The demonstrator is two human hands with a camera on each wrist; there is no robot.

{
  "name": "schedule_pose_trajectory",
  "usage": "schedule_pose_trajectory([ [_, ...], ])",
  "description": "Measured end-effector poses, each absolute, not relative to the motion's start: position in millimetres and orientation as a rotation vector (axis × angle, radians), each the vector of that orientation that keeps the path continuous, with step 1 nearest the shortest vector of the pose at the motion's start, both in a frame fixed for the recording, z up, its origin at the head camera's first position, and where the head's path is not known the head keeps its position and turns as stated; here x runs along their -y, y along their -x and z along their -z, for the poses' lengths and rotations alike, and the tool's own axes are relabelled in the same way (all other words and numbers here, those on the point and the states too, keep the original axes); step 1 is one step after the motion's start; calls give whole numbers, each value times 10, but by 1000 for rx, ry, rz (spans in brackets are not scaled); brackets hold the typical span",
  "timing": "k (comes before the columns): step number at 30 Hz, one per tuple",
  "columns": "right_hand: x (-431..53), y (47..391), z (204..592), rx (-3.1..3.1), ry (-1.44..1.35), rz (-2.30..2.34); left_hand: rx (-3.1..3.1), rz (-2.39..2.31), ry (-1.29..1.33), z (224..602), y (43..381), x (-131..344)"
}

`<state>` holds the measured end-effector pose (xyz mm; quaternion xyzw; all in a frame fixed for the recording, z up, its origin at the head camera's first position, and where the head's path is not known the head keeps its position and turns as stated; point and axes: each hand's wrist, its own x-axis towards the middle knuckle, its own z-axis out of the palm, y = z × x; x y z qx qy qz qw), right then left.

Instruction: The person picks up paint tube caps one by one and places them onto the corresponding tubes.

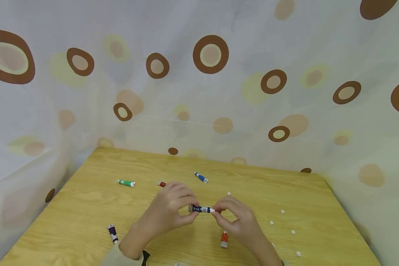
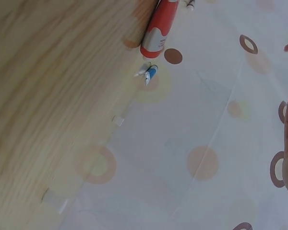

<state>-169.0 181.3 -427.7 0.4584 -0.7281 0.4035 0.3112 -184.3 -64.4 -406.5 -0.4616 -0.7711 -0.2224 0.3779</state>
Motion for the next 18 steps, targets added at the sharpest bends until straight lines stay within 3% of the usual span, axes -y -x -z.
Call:
schedule_pose_trajectory([
  [18,-2034,1713,4184,2083,-1099,-916,2074,494,1115,4118,2020,751],
])
